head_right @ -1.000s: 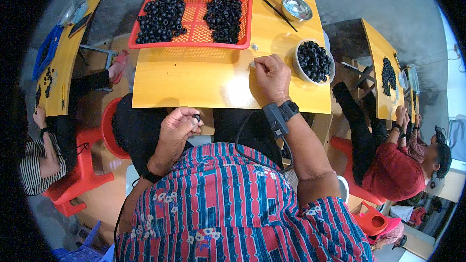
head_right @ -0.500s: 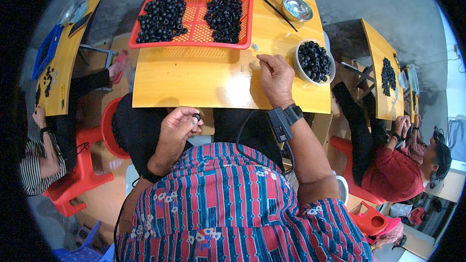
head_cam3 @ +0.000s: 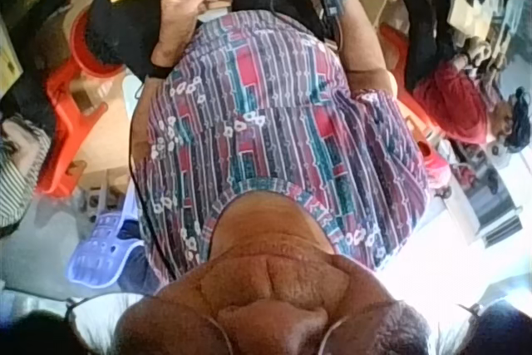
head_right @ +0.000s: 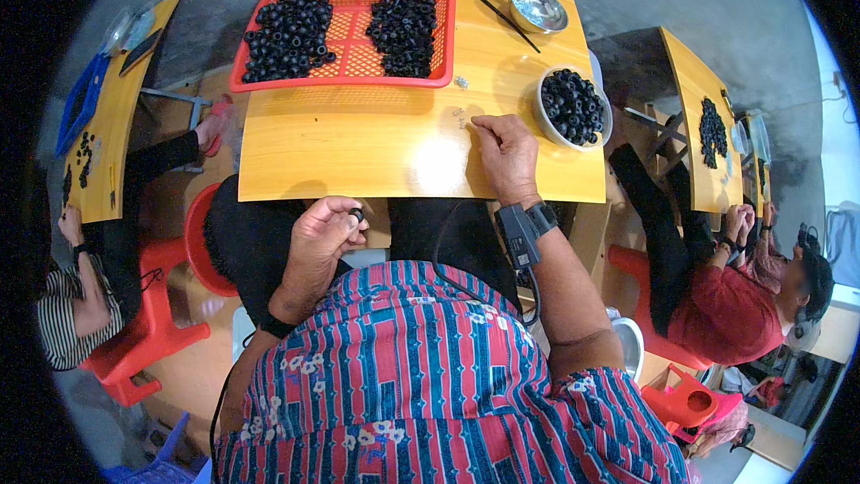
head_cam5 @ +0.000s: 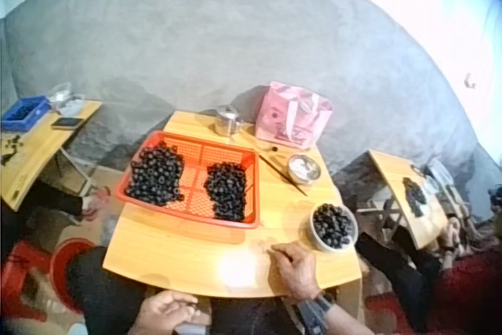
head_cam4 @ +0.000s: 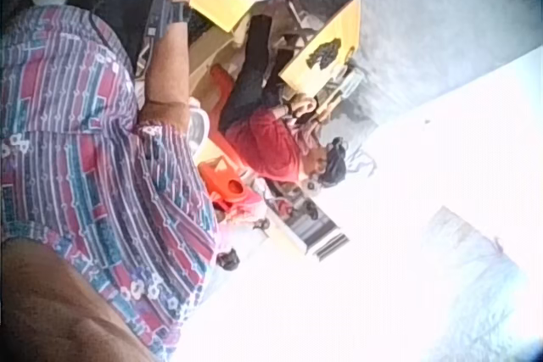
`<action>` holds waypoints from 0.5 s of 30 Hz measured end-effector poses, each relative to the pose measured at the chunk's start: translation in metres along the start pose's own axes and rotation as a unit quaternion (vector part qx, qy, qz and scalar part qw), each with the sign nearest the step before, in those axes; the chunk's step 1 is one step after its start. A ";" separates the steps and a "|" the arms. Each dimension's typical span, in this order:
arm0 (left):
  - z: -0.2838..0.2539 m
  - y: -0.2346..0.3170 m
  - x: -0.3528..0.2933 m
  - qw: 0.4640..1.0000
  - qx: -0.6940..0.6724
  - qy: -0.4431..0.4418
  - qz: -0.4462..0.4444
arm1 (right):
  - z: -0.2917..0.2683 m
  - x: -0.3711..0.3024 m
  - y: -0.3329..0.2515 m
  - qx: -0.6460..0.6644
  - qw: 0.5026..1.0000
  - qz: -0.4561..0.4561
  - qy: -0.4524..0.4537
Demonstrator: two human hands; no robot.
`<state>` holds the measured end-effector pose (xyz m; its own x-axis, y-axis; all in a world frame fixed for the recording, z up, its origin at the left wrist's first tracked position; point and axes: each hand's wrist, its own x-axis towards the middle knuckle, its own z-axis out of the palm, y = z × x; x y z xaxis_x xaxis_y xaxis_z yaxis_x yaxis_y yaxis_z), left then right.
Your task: Manually cleaning and sorting small black plastic molded parts at a production table.
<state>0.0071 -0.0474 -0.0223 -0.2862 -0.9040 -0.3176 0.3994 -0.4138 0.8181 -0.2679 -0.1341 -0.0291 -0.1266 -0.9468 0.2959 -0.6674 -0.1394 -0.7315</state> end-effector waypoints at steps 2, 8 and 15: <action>0.000 -0.001 0.000 1.000 0.007 0.006 0.002 | -0.004 0.000 -0.005 -0.022 1.000 -0.014 -0.014; -0.002 -0.004 0.000 1.000 -0.007 0.004 0.004 | -0.008 -0.002 -0.007 -0.034 0.999 0.034 -0.005; -0.001 -0.002 -0.001 1.000 -0.001 -0.001 -0.001 | -0.006 0.015 -0.010 -0.104 0.994 0.017 -0.022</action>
<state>0.0076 -0.0462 -0.0238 -0.2889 -0.9027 -0.3189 0.4006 -0.4165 0.8161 -0.2674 -0.1450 -0.0141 -0.1220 -0.9623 0.2432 -0.8017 -0.0489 -0.5957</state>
